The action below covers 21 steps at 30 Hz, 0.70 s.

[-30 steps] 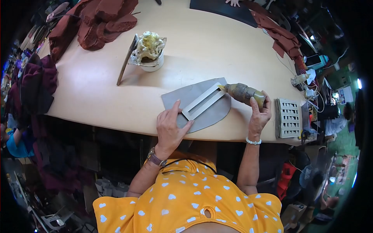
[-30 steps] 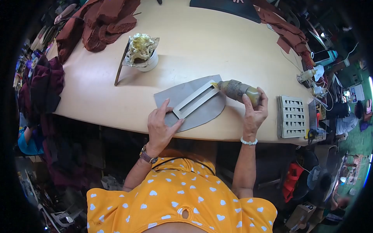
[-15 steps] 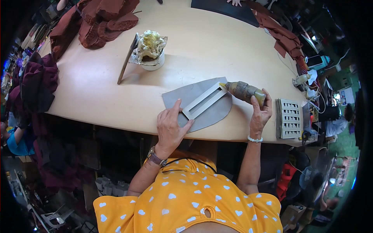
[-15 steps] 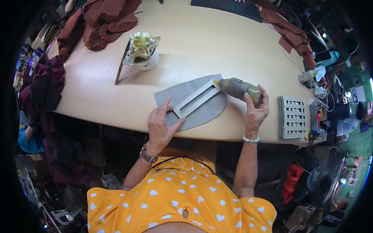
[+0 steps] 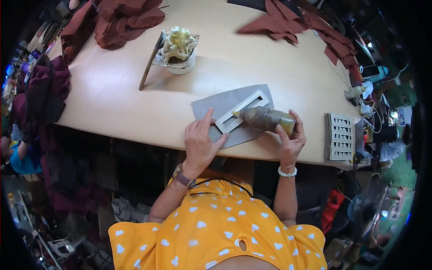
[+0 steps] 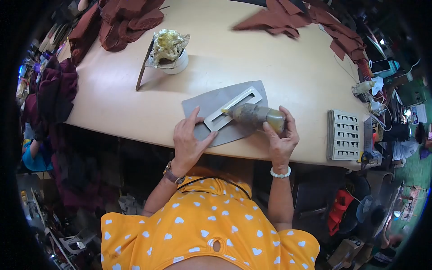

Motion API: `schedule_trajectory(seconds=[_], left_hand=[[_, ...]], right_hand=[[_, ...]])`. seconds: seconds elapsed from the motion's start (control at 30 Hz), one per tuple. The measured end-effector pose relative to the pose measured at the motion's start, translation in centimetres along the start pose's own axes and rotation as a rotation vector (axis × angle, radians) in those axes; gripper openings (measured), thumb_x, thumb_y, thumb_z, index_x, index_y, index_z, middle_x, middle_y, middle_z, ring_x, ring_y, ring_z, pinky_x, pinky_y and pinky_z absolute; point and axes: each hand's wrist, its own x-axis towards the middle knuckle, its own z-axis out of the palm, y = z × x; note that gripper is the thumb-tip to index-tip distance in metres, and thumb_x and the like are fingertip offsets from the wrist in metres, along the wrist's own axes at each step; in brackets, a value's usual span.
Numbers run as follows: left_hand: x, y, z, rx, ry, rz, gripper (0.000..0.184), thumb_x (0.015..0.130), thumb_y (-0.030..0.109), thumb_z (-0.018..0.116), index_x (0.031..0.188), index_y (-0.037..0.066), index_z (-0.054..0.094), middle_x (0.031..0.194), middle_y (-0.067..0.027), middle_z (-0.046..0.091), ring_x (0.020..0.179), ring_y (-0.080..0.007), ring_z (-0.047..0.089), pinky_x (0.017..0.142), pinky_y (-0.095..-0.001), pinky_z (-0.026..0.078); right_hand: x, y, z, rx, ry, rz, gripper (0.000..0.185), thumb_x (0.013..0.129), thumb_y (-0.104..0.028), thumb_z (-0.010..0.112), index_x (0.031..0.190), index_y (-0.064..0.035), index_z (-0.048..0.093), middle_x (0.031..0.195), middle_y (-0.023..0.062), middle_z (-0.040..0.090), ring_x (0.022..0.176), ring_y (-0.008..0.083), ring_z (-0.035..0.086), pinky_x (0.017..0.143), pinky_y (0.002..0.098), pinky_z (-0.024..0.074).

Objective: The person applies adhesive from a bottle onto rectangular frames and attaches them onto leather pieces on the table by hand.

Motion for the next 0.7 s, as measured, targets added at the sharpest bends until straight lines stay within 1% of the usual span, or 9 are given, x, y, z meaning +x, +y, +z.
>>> schedule_trajectory(seconds=[0.17, 0.27, 0.37, 0.47, 0.5, 0.6, 0.63, 0.7], left_hand=[[0.0, 0.0, 0.0, -0.01, 0.003, -0.004, 0.077, 0.064, 0.018, 0.077, 0.13, 0.001, 0.041, 0.091, -0.0078, 0.062, 0.084, -0.0257, 0.056, 0.08, -0.0381, 0.041], [0.0, 0.0, -0.1, -0.011, 0.0, 0.008, 0.08, 0.063, 0.017, 0.077, 0.131, 0.001, 0.039, 0.091, -0.0078, 0.062, 0.084, -0.026, 0.056, 0.081, -0.0381, 0.041], [0.0, -0.1, -0.1, -0.011, -0.01, 0.009, 0.081, 0.063, 0.016, 0.077, 0.132, 0.001, 0.038, 0.09, -0.008, 0.062, 0.084, -0.0261, 0.056, 0.081, -0.0382, 0.041], [0.0, -0.1, 0.1, -0.018, -0.007, 0.0, 0.08, 0.063, 0.017, 0.078, 0.132, 0.001, 0.038, 0.09, -0.0082, 0.062, 0.084, -0.0258, 0.056, 0.081, -0.0381, 0.042], [0.0, -0.1, 0.2, -0.014, -0.003, 0.002, 0.08, 0.063, 0.017, 0.078, 0.131, 0.001, 0.039, 0.09, -0.0082, 0.062, 0.084, -0.0257, 0.057, 0.081, -0.038, 0.042], [0.0, 0.1, 0.0, -0.006, -0.003, 0.0, 0.079, 0.064, 0.017, 0.078, 0.131, 0.001, 0.04, 0.09, -0.0081, 0.062, 0.084, -0.0255, 0.057, 0.081, -0.0378, 0.042], [0.1, 0.2, 0.0, -0.003, -0.004, -0.002, 0.079, 0.064, 0.017, 0.078, 0.131, 0.002, 0.04, 0.09, -0.008, 0.062, 0.084, -0.0254, 0.057, 0.08, -0.0377, 0.042], [0.0, 0.2, 0.0, -0.014, -0.01, -0.01, 0.077, 0.065, 0.017, 0.077, 0.131, 0.001, 0.04, 0.09, -0.0084, 0.062, 0.084, -0.0254, 0.056, 0.082, -0.0379, 0.041]], right_hand=[[-2.4, -0.3, 1.7, 0.051, -0.044, 0.025, 0.052, 0.072, 0.005, 0.071, 0.12, 0.0015, 0.051, 0.099, 0.0027, 0.056, 0.089, 0.0093, 0.054, 0.081, 0.0223, 0.0446], [-2.7, -0.6, 2.1, 0.079, -0.051, 0.061, 0.05, 0.074, 0.003, 0.07, 0.119, 0.0012, 0.051, 0.099, 0.0027, 0.057, 0.087, 0.0088, 0.054, 0.079, 0.0218, 0.0447], [-2.1, -0.1, 0.6, 0.263, -0.074, 0.225, 0.045, 0.076, -0.001, 0.068, 0.119, 0.0005, 0.052, 0.098, 0.0025, 0.058, 0.084, 0.0075, 0.054, 0.075, 0.0201, 0.0448], [-1.1, 1.1, -2.0, 0.36, 0.077, 0.269, 0.043, 0.078, -0.004, 0.067, 0.119, 0.0, 0.052, 0.097, 0.0026, 0.058, 0.083, 0.0061, 0.054, 0.071, 0.0179, 0.0444], [-0.6, 0.9, -2.6, 0.374, 0.109, 0.228, 0.04, 0.08, -0.004, 0.065, 0.118, -0.0001, 0.053, 0.098, 0.003, 0.059, 0.083, 0.0062, 0.055, 0.069, 0.0169, 0.0451], [0.7, 1.7, -4.5, 0.329, 0.243, 0.103, 0.038, 0.082, -0.002, 0.063, 0.118, 0.0005, 0.053, 0.099, 0.004, 0.059, 0.083, 0.007, 0.056, 0.071, 0.0179, 0.0464], [1.1, 2.0, -5.1, 0.299, 0.266, 0.081, 0.037, 0.083, -0.001, 0.063, 0.118, 0.001, 0.052, 0.1, 0.0046, 0.059, 0.085, 0.0085, 0.056, 0.074, 0.0198, 0.0474], [1.4, 2.3, -5.6, 0.268, 0.275, 0.065, 0.038, 0.082, -0.001, 0.064, 0.118, 0.0015, 0.052, 0.101, 0.0049, 0.058, 0.088, 0.0094, 0.056, 0.075, 0.0207, 0.0477]])
